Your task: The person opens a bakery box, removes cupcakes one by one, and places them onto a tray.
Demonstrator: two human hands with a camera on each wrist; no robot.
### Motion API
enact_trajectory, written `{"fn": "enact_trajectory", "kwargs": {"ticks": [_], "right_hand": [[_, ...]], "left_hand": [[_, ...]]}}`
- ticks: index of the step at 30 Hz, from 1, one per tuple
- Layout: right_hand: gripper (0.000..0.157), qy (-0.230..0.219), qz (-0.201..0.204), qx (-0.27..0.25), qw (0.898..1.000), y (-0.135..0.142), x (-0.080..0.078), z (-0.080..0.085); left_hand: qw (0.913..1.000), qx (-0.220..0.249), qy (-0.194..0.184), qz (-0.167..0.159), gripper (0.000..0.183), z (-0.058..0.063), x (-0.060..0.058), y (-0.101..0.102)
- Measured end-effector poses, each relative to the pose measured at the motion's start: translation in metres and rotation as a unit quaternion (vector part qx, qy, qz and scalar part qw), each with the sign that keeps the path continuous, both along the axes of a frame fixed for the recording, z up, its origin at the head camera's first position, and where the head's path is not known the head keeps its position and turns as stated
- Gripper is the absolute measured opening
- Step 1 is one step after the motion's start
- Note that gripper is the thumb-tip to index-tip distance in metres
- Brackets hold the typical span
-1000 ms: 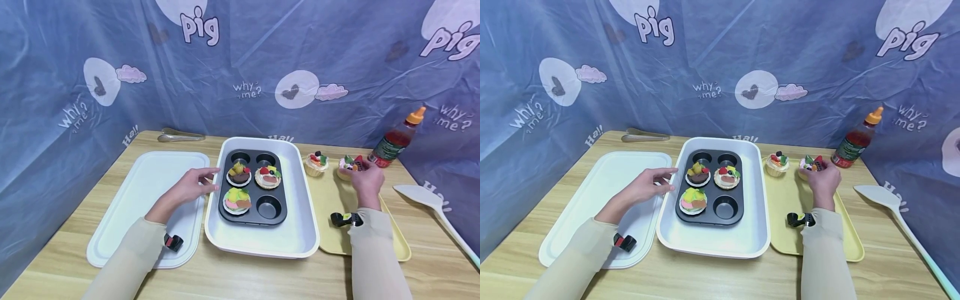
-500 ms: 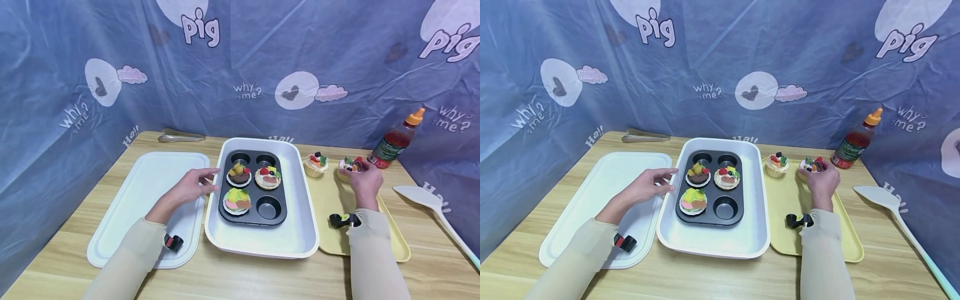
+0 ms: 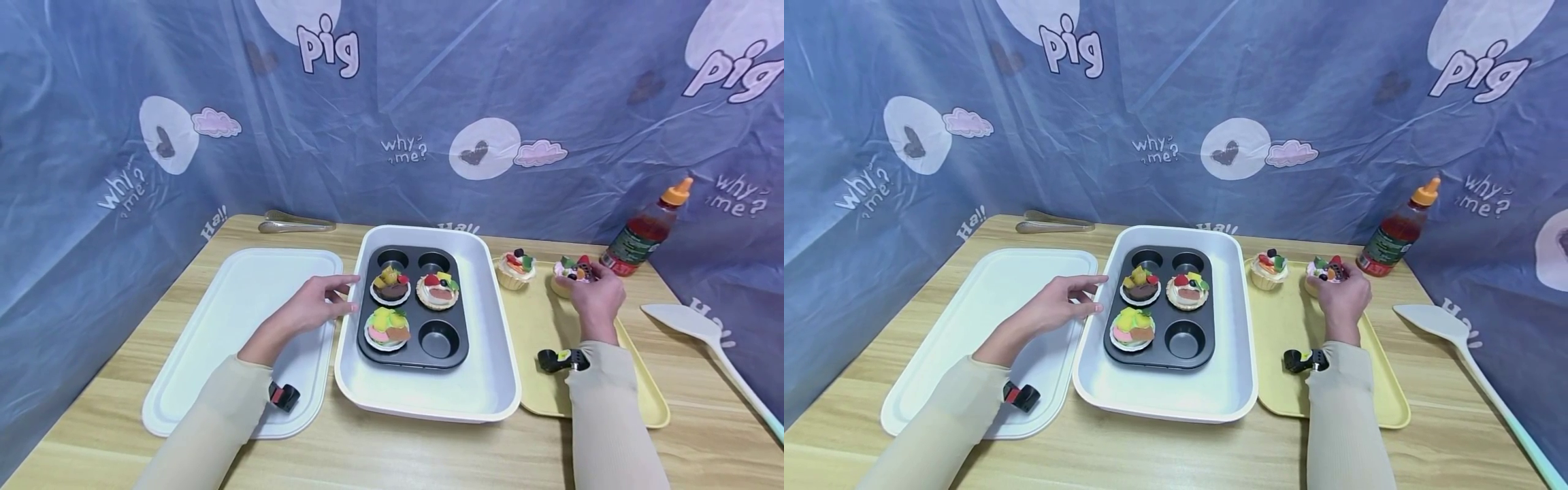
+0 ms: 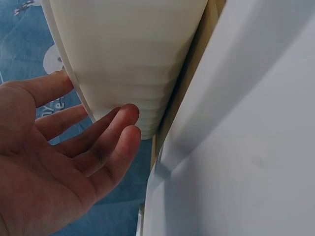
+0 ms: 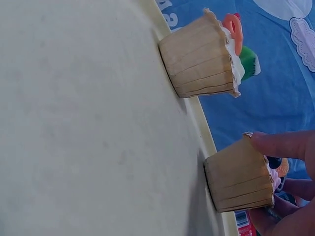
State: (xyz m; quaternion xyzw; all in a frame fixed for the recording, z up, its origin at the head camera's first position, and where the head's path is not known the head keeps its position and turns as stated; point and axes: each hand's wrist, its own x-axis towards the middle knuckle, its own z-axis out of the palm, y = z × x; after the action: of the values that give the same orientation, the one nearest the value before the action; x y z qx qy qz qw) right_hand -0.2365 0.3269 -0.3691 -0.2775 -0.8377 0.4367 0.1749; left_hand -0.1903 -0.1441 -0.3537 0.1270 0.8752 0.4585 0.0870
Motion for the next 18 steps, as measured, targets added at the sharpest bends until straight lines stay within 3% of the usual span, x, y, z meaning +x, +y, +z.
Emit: {"fn": "enact_trajectory", "kwargs": {"ticks": [9, 18], "right_hand": [[0.080, -0.022, -0.003, -0.017, 1.000, 0.003, 0.000, 0.009], [0.078, -0.002, -0.021, -0.006, 1.000, 0.002, 0.003, 0.019]], "left_hand": [[1.0000, -0.004, 0.004, 0.000, 0.054, -0.001, -0.001, -0.002], [0.9999, -0.004, 0.008, -0.005, 0.054, -0.001, -0.001, -0.001]]}}
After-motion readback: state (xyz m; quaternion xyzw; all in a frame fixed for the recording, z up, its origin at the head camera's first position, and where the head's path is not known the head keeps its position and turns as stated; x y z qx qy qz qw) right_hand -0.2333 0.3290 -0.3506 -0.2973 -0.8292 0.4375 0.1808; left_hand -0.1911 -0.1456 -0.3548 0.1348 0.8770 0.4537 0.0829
